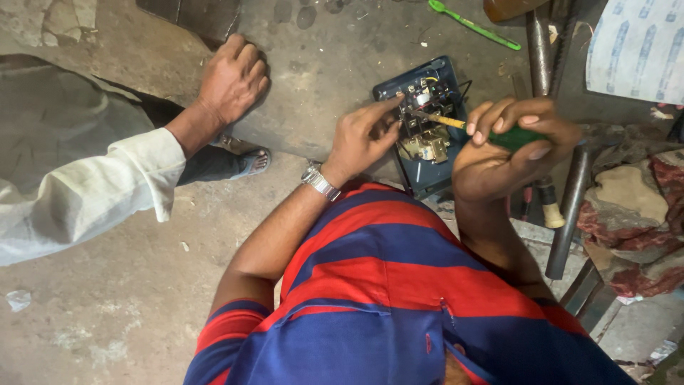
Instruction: The person uses a screwdriver to tighten screws on a small black electronic component, likely a starter solenoid, on a workbench. They repeatedly adjust the component and the tool while working.
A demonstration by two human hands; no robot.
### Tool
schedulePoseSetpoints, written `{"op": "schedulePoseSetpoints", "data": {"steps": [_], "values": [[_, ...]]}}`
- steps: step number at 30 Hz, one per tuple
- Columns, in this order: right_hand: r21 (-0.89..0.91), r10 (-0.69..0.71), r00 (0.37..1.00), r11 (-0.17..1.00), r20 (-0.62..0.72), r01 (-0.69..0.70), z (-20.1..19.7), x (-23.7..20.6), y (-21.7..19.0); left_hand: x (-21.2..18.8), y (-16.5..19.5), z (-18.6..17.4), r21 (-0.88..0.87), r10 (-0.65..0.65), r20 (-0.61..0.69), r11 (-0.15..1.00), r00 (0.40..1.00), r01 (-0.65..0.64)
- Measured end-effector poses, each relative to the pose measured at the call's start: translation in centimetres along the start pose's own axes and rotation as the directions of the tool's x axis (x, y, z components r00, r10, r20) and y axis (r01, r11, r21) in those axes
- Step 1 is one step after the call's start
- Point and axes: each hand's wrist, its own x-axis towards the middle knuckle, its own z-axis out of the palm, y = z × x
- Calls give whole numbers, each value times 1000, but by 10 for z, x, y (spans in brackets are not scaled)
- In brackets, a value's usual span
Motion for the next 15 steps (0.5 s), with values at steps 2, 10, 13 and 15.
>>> {"op": "schedulePoseSetpoints", "data": {"steps": [2, 10, 13, 15], "values": [[-3, -26, 1000, 1000, 9, 26, 1, 1, 2, 0, 0, -1, 3, 2, 4, 1000, 1000, -2], [24, -39, 997, 999, 67, 37, 5, 4, 2, 2, 1, -1, 18, -13, 19, 1000, 1000, 13], [38, -40, 993, 999, 112, 36, 12, 8, 1, 2, 2, -2, 23, -12, 16, 1000, 1000, 11], [51, -52, 987, 998, 150, 45, 17, 13, -2, 3, 3, -2, 26, -4, 17, 1000, 1000, 3]]}}
